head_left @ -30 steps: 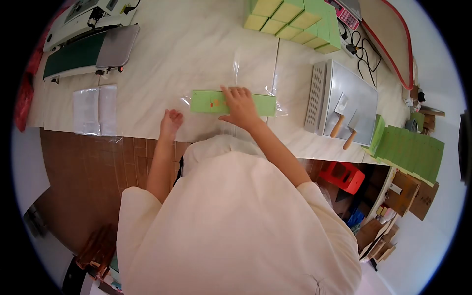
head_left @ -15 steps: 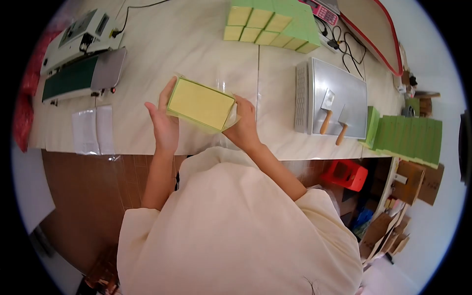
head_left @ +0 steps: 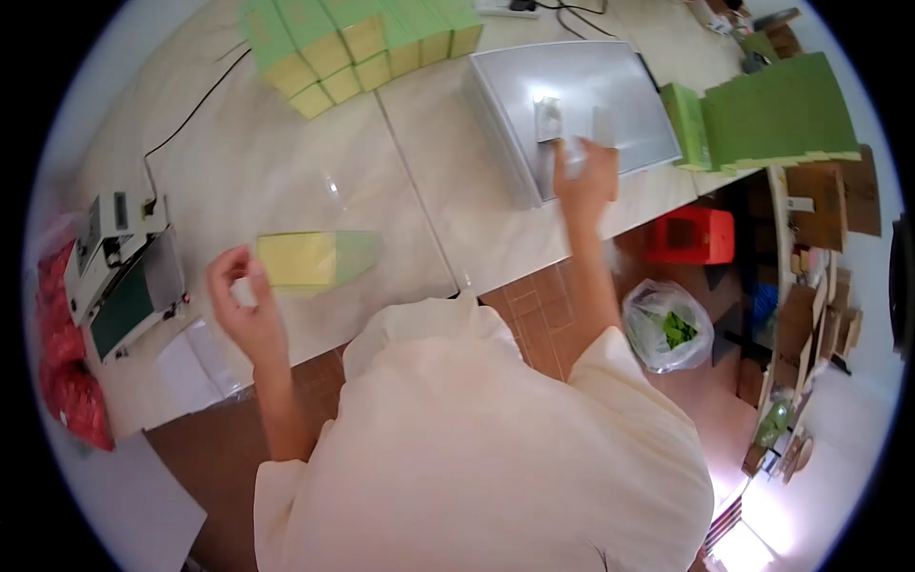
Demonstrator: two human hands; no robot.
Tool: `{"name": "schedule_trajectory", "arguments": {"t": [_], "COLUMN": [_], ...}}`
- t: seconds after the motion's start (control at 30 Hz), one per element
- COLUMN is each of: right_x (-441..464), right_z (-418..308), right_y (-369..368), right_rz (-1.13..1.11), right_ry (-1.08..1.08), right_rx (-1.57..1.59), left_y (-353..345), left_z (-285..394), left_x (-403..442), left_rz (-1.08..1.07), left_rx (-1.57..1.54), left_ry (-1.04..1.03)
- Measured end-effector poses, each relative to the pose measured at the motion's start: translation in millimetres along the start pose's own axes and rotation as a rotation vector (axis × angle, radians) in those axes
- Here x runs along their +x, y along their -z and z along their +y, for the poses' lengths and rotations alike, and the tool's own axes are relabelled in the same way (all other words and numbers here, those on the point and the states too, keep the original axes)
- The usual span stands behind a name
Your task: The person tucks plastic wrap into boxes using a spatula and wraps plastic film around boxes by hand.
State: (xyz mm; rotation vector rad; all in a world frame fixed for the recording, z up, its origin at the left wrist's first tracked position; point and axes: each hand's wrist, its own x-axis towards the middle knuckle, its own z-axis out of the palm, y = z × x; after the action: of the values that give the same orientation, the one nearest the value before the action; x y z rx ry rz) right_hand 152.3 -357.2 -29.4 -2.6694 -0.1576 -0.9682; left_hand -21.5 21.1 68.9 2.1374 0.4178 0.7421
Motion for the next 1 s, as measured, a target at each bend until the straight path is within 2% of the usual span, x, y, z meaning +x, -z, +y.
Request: {"name": "schedule_trajectory", "arguments": {"t": [0.07,0.1,0.17,0.23,0.3,0.37,0.4,0.47,0.5,0.57,0.63,0.7,0.77,0.87,1.0], "right_x": [2,-8,-15,-18,-21,-21,-19,-16,-14,-13,-23,-29,-20,-17,-18], "right_z": [60,93,110,112,120,125,117,89,72,31,-10,-42,-76,-102,-116], "right_y": [-1,-11,-18,-25,-34,-39,-35,-18,-8,15,33,44,60,74,79], "right_rz": [-0.269,-0.289,-0.342,-0.338,-0.376,-0.367,-0.370,-0.169,-0.173,-0.377,-0.546,-0.581,-0.665,-0.755,-0.753], "right_ry": [-0.173,-0.102,-0.098,-0.275,-0.288,-0.429,-0.430,-0.410,-0.408,-0.431,-0.252,0.080,0.237,0.344,0.402], "right_rx": [-0.274,-0.362,-0.507,-0.465,-0.469,-0.336,-0.331,-0.029,-0.024,0.390,0.603,0.758,0.894,0.931,0.912], "left_y": [-3,-11,-20,-29,-37,-44,-45,-44,-42,-37,-32,-30,-28,-25,-22], "left_z": [17,25,42,52,56,53,50,45,44,40,35,32,28,18,15], "left_x": [-2,-2,-4,-9,-13,-18,-20,-21,-20,-18,-17,-15,-14,-14,-14], "left_rz": [-0.138,-0.170,-0.271,-0.304,-0.356,-0.380,-0.379,-0.409,-0.407,-0.383,-0.359,-0.335,-0.325,-0.315,-0.307], "left_rx": [0.157,0.223,0.354,0.467,0.557,0.650,0.655,0.706,0.711,0.680,0.683,0.680,0.648,0.578,0.571], "left_ry": [-0.002,-0.028,0.011,0.013,0.004,-0.047,-0.047,-0.032,-0.028,0.011,-0.011,-0.033,0.033,0.041,0.013]}}
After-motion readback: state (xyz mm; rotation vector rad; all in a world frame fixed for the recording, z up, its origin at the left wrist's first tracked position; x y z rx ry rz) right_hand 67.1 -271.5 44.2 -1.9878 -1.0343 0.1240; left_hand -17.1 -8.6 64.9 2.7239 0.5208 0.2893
